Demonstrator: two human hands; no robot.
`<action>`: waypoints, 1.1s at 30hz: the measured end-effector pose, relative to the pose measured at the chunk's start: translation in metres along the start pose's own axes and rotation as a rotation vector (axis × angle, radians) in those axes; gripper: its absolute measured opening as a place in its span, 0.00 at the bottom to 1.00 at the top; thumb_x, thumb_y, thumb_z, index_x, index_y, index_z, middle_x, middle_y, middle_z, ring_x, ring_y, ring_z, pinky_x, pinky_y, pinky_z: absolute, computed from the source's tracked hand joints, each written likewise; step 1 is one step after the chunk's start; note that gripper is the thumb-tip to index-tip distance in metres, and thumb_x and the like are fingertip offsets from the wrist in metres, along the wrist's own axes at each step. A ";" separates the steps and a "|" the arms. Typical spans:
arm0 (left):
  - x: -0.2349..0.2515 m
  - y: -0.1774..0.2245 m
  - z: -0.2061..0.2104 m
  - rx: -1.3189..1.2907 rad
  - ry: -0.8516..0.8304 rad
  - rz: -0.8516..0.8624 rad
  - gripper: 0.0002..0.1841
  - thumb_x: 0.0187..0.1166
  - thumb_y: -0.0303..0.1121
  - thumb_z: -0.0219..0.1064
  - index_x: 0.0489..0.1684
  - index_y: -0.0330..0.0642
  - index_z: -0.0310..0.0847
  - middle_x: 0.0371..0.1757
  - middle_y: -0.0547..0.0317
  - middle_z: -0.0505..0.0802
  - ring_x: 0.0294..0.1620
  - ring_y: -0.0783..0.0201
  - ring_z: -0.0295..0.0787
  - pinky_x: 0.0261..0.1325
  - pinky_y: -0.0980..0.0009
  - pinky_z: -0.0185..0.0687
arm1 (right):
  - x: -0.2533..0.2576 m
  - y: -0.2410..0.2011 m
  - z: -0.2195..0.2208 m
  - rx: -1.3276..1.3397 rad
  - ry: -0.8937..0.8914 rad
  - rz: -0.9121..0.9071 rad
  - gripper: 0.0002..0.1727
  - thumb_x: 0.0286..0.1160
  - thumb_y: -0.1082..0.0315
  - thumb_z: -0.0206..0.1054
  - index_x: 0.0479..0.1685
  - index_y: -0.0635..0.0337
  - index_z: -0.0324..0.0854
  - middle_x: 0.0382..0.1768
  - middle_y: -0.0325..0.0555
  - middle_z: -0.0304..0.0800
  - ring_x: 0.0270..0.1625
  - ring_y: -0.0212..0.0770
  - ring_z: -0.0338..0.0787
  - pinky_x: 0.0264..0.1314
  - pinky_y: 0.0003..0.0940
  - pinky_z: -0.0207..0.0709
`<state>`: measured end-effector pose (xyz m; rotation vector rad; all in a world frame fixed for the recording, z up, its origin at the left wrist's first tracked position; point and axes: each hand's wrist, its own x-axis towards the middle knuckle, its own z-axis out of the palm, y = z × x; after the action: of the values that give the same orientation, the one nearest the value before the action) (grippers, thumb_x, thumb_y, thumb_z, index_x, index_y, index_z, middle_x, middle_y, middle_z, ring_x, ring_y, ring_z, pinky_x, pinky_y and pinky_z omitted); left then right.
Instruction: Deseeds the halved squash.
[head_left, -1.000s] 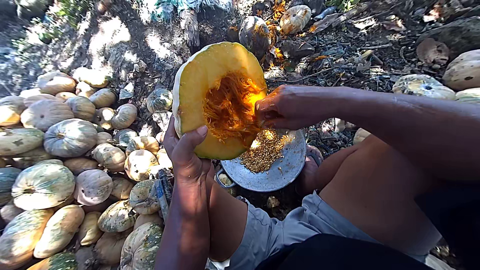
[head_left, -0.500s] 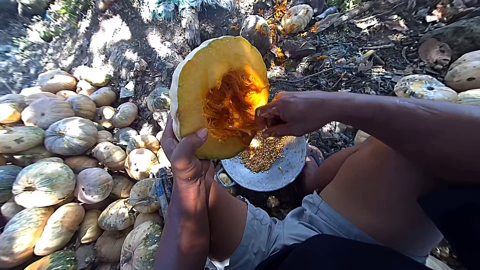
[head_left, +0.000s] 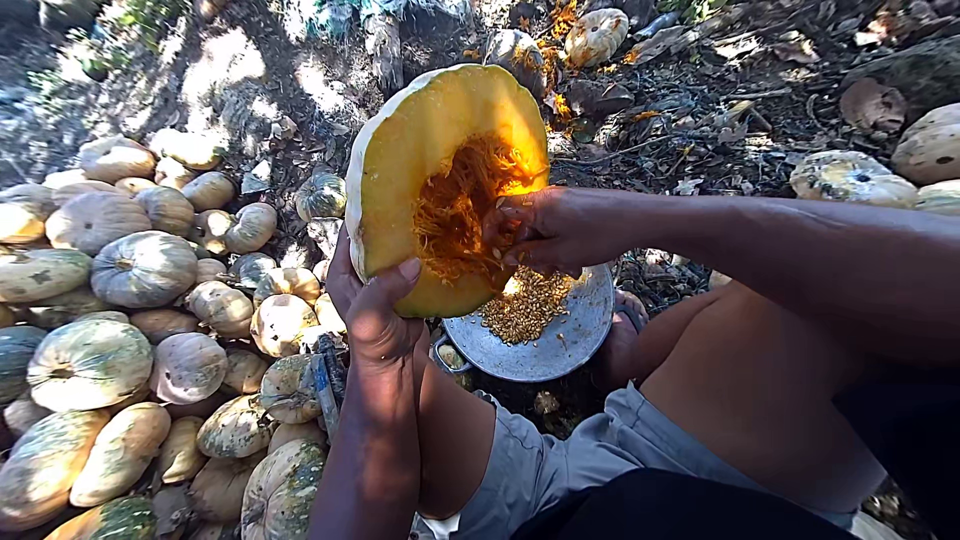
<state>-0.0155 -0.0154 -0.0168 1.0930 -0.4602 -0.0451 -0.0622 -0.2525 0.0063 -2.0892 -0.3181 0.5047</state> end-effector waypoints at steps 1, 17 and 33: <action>0.000 0.000 0.000 -0.004 -0.011 0.009 0.27 0.56 0.25 0.75 0.62 0.44 0.81 0.50 0.60 0.95 0.50 0.67 0.94 0.53 0.65 0.93 | 0.000 -0.002 0.000 0.017 -0.003 0.033 0.19 0.86 0.68 0.65 0.74 0.55 0.77 0.22 0.42 0.86 0.14 0.32 0.81 0.16 0.27 0.77; -0.002 0.000 -0.007 -0.046 -0.068 0.058 0.25 0.57 0.24 0.75 0.59 0.44 0.82 0.49 0.61 0.95 0.50 0.68 0.94 0.54 0.66 0.93 | -0.003 0.005 0.009 0.109 -0.061 -0.020 0.14 0.82 0.73 0.67 0.64 0.59 0.81 0.22 0.43 0.87 0.14 0.31 0.81 0.15 0.25 0.75; -0.001 0.001 -0.008 -0.035 -0.096 0.045 0.26 0.58 0.25 0.76 0.61 0.45 0.83 0.50 0.61 0.95 0.51 0.68 0.94 0.54 0.66 0.92 | -0.007 -0.002 0.006 0.088 -0.117 0.041 0.07 0.81 0.72 0.68 0.53 0.62 0.81 0.21 0.43 0.85 0.14 0.33 0.82 0.14 0.27 0.77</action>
<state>-0.0134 -0.0076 -0.0198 1.0491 -0.5686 -0.0657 -0.0714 -0.2507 0.0067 -1.9887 -0.3162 0.6556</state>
